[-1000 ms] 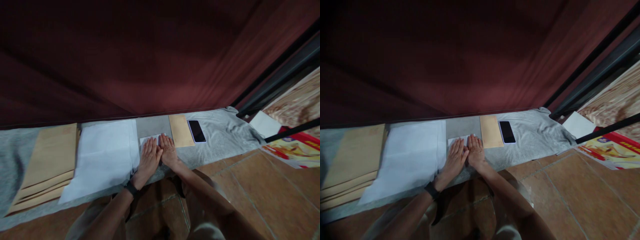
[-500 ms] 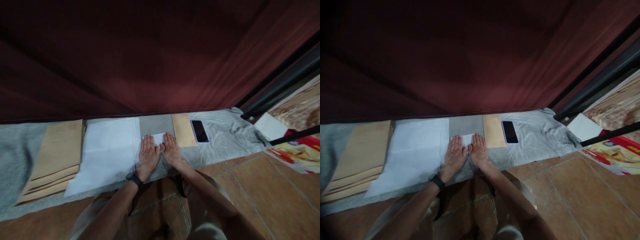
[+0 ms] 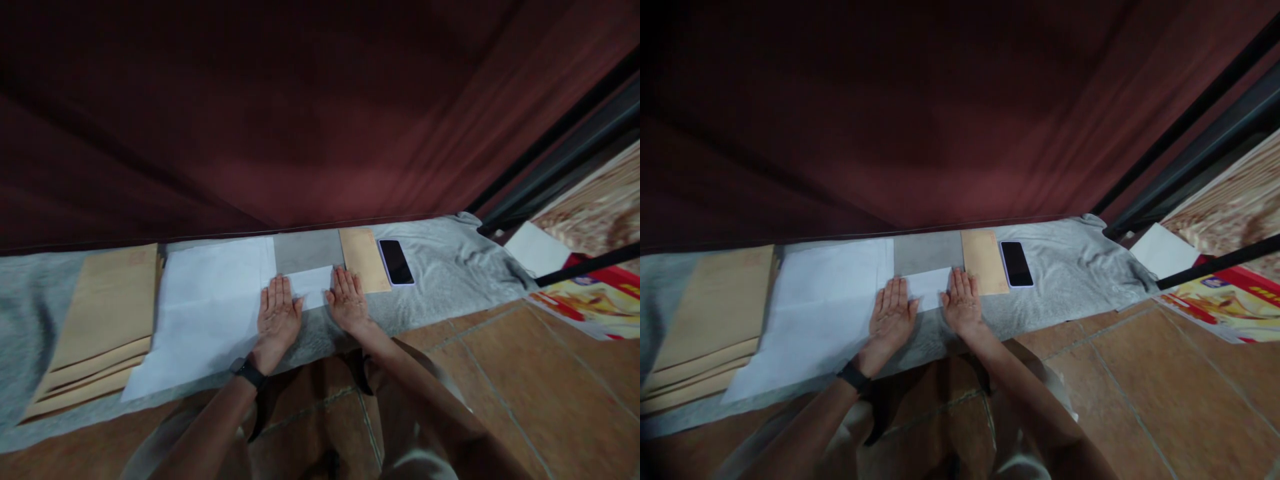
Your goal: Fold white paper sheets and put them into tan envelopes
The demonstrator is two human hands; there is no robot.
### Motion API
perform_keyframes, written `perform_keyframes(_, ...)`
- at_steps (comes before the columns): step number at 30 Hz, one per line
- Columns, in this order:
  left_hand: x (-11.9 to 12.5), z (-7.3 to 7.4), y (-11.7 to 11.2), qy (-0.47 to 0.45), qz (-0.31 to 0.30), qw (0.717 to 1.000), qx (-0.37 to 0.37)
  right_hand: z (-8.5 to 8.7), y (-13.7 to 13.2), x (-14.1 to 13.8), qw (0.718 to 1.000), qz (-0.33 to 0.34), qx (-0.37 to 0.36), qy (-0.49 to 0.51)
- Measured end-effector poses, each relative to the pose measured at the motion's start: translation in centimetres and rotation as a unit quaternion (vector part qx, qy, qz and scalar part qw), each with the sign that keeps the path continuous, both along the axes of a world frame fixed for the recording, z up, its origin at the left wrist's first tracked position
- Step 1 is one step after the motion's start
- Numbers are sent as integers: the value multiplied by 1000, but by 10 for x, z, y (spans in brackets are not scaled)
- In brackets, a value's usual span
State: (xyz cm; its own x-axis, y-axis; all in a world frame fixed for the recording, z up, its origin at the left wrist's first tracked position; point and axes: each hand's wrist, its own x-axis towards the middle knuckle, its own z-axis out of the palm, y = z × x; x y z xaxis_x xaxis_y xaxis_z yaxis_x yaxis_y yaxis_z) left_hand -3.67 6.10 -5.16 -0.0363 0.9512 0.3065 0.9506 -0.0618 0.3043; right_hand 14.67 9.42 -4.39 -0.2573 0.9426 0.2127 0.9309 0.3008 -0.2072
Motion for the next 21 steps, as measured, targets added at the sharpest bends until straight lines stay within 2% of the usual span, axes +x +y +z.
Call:
perform_keyframes(4, -6, 2, 0, -5, 7, 1000, 1, 3, 0, 7, 1000, 5, -2, 10)
perform_keyframes(8, -4, 12, 0, -6, 9, 1000, 13, 12, 4, 11, 1000, 7, -15, 22)
perform_keyframes(10, 2, 18, 0, -5, -12, 1000, 21, 17, 8, 8, 999, 12, -22, 37)
perform_keyframes(12, 11, 20, -2, 0, -58, 998, 22, 20, 10, 2, 997, 30, -33, 58)
perform_keyframes(14, 21, 17, -4, 10, -114, 993, 11, 20, 10, -7, 993, 67, -48, 81)
perform_keyframes(17, 31, 4, -7, 30, -180, 983, -15, 18, 8, -21, 984, 129, -68, 104)
perform_keyframes(21, 31, -7, -8, 59, -215, 974, -38, 15, 7, -29, 980, 149, -85, 104)
